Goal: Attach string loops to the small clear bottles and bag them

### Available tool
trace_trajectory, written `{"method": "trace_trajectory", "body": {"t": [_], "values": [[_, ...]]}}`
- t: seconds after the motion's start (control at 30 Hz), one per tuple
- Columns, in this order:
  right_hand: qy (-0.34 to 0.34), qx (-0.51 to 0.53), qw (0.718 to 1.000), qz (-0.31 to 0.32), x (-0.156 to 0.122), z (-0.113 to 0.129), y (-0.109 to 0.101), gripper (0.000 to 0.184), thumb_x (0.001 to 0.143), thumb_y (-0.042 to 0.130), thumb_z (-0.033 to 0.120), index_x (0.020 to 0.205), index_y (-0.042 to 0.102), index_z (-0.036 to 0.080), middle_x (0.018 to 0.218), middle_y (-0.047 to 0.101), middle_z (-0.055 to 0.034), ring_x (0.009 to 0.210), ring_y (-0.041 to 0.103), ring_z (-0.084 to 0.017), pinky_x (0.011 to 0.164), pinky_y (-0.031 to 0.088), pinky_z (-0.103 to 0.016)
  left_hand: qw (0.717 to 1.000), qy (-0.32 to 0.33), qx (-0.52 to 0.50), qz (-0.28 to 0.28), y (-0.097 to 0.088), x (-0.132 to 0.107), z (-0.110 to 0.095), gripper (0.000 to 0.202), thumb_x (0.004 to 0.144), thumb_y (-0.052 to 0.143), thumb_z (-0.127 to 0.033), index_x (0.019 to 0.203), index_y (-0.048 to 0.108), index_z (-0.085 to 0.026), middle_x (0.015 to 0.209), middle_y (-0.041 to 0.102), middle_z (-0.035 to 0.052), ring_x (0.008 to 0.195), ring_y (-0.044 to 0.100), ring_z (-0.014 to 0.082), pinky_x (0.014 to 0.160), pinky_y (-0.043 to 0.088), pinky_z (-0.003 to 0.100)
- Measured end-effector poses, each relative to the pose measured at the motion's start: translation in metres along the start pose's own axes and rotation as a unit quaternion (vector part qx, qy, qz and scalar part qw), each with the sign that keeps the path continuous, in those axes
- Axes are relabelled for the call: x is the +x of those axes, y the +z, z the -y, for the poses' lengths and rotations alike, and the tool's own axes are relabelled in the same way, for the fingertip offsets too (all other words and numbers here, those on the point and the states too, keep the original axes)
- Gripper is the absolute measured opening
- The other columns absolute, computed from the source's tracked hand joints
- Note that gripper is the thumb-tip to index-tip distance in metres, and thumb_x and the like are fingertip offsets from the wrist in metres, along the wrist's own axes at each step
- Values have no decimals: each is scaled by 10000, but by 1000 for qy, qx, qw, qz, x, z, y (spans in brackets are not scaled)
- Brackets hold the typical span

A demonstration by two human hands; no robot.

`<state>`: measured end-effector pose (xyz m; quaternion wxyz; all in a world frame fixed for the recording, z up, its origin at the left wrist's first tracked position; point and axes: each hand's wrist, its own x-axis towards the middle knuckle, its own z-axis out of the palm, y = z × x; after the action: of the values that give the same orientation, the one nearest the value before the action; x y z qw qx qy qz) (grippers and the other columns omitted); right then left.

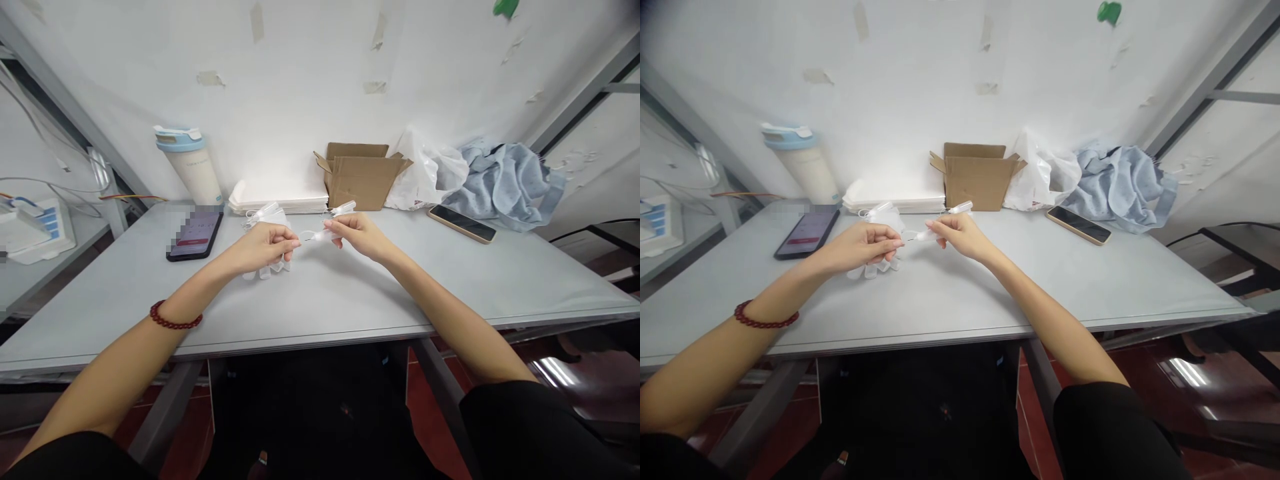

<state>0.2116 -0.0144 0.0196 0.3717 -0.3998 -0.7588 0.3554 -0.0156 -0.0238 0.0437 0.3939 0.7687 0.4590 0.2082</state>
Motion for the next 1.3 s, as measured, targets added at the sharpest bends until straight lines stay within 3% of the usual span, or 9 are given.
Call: {"method": "trace_trajectory", "body": {"t": [0.17,0.67,1.03,1.3], "values": [[5,10,1000,3,0,0,0,500,874,479,554,581,539,152,566,494,16,561,398,-84,569,297,-250,1000,-11,-21,6,1,0,-5,237,820,586,-325,659,561,-153,540,561,-14,394,416,60,411,346,195],[5,11,1000,27,0,1,4,493,885,473,527,558,474,158,569,469,19,550,374,-77,551,282,-242,999,-2,-49,14,2,0,-1,231,833,584,-310,664,552,-156,506,515,-31,411,401,58,444,353,195],[14,0,1000,-13,0,1,15,501,871,458,571,571,460,170,577,448,15,574,392,-92,544,297,-235,997,-6,-48,-54,10,0,2,211,805,570,-352,742,569,-151,608,562,0,444,455,85,411,327,205],[10,5,1000,-14,-1,1,21,482,890,436,538,573,428,175,566,416,34,531,359,-79,546,283,-244,997,-3,-42,-71,17,0,3,167,794,553,-310,749,571,-150,606,576,1,440,434,80,422,328,201]]}}
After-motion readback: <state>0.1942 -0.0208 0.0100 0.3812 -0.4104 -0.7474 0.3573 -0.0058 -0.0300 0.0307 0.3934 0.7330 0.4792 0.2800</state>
